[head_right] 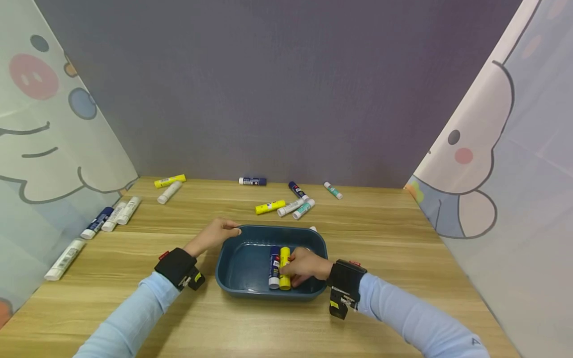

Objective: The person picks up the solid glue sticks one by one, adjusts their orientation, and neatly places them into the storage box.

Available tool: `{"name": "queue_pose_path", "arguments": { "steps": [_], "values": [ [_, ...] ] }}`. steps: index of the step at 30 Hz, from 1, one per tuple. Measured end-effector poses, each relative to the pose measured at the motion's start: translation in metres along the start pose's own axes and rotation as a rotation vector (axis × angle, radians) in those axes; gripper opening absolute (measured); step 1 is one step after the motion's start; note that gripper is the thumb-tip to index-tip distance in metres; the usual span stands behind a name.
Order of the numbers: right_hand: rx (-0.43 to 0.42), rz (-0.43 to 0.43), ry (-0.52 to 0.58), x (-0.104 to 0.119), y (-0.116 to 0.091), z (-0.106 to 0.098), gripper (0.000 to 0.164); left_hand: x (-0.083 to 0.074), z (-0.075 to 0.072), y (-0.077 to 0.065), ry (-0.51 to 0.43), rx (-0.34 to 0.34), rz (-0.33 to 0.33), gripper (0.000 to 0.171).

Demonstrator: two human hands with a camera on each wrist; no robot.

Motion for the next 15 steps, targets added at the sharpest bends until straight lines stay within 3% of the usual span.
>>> {"name": "queue_pose_path", "arguments": {
  "steps": [15],
  "values": [
    [0.013,-0.001,0.03,0.0058,-0.0059,0.0009,0.053,0.0009,0.0007,0.0009,0.015,-0.005,0.005,0.029]
  ]
}}
Point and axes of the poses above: each hand's wrist, its own y-axis towards the middle knuckle, its own z-axis out of the palm, x = y × z, the point moved 4 cm from there along y, towards the middle knuckle, and after that the axes turned 7 degrees about z, right-handed, at the moved point
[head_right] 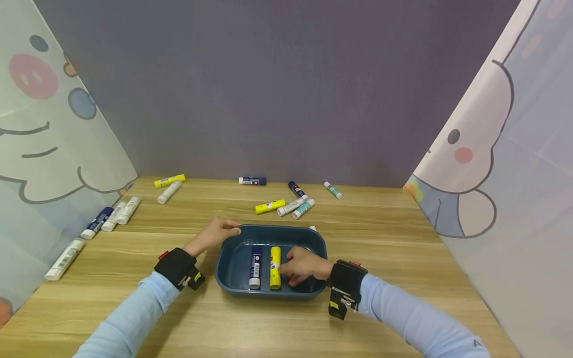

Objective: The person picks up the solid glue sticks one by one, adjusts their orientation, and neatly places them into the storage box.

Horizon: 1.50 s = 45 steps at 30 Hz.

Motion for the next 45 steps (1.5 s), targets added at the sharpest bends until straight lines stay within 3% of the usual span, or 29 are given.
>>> {"name": "queue_pose_path", "arguments": {
  "steps": [9,24,31,45],
  "values": [
    [0.032,-0.103,-0.027,0.015,-0.01,-0.015,0.057,0.002,0.001,-0.001,-0.015,0.005,-0.022,0.03],
    [0.002,-0.172,0.015,0.026,-0.016,-0.059,0.057,0.003,0.0,0.0,-0.032,0.005,-0.042,0.027],
    [-0.089,-0.164,0.013,0.026,-0.004,-0.086,0.057,0.002,0.0,0.0,-0.035,0.005,-0.045,0.029],
    [-0.263,-0.213,-0.184,0.005,0.031,-0.135,0.056,0.006,0.001,0.0,-0.036,-0.008,-0.061,0.028]
  ]
}}
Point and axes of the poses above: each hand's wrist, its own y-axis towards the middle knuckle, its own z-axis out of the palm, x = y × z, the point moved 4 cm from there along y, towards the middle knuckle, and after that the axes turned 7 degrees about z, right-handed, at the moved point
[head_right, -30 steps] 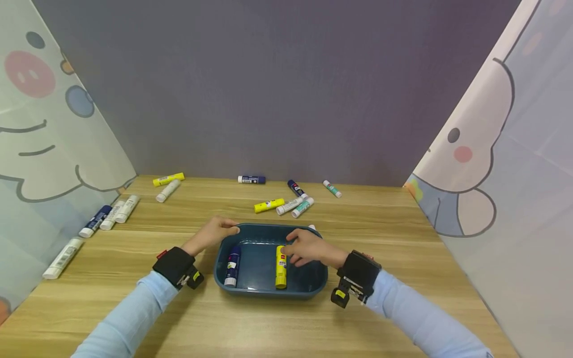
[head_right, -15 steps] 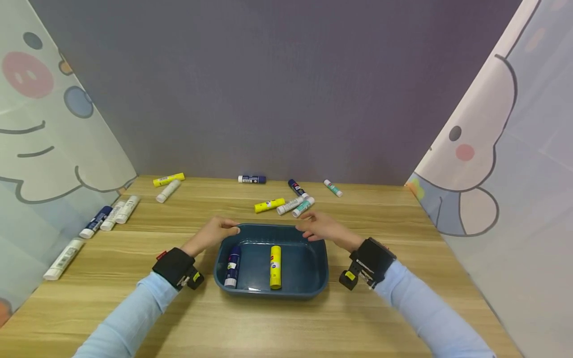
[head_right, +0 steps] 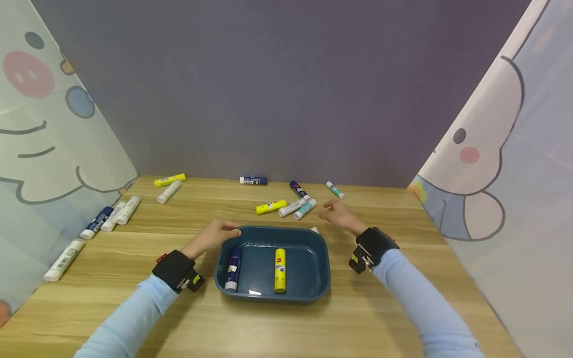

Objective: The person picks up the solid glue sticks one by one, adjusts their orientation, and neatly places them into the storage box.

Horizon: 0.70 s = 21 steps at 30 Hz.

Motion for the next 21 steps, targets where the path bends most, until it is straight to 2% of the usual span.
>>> {"name": "queue_pose_path", "arguments": {
  "steps": [9,21],
  "values": [
    [-0.196,-0.011,-0.171,-0.022,0.032,-0.023,0.049,0.0,0.002,0.003,-0.013,0.001,0.034,0.027],
    [-0.26,-0.001,-0.251,-0.045,0.078,-0.048,0.045,-0.003,0.003,0.003,-0.004,-0.034,0.053,0.023]
  ]
}}
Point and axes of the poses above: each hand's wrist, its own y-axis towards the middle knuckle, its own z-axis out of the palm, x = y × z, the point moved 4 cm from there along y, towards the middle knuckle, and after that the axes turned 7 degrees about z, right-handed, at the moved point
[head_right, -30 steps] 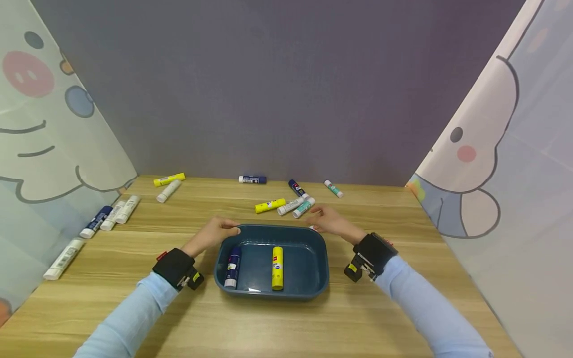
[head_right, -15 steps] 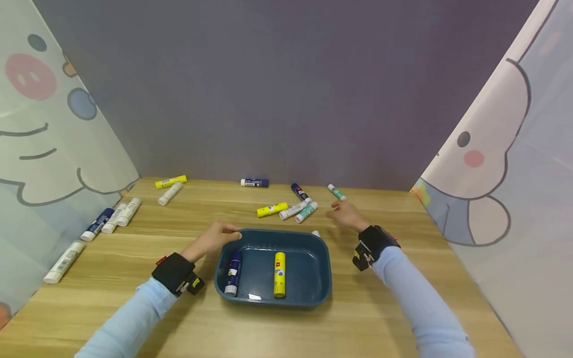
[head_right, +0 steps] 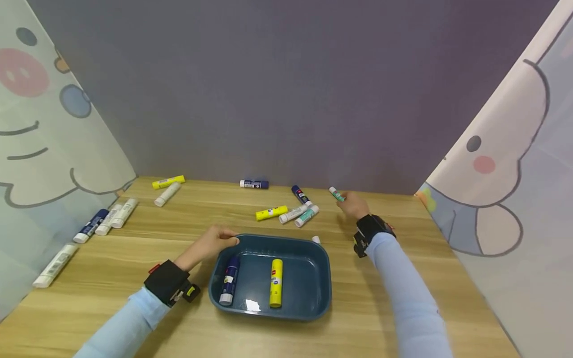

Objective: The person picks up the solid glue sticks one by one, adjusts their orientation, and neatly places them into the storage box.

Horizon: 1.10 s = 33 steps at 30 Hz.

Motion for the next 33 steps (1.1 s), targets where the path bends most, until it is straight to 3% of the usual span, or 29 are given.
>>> {"name": "queue_pose_path", "arguments": {
  "steps": [5,9,14,18,26,33],
  "values": [
    [-0.064,0.035,-0.115,-0.009,0.014,-0.005,0.047,-0.003,0.003,0.0,-0.005,-0.026,0.014,0.021],
    [-0.063,0.04,-0.204,-0.013,0.023,-0.004,0.049,-0.004,0.006,0.001,0.009,-0.031,0.013,0.021],
    [-0.028,0.084,-0.203,-0.018,0.037,0.002,0.051,-0.004,0.007,0.0,0.02,-0.018,0.011,0.022],
    [-0.017,0.117,-0.2,-0.013,0.048,0.006,0.048,-0.001,0.006,-0.002,0.023,-0.016,-0.028,0.021],
    [-0.077,0.152,-0.241,-0.008,0.066,0.016,0.022,0.001,0.002,-0.002,0.023,-0.025,-0.066,0.022],
    [-0.124,0.15,-0.287,-0.016,0.081,0.026,0.02,0.004,0.003,0.001,0.014,-0.021,-0.069,0.022]
  ]
}}
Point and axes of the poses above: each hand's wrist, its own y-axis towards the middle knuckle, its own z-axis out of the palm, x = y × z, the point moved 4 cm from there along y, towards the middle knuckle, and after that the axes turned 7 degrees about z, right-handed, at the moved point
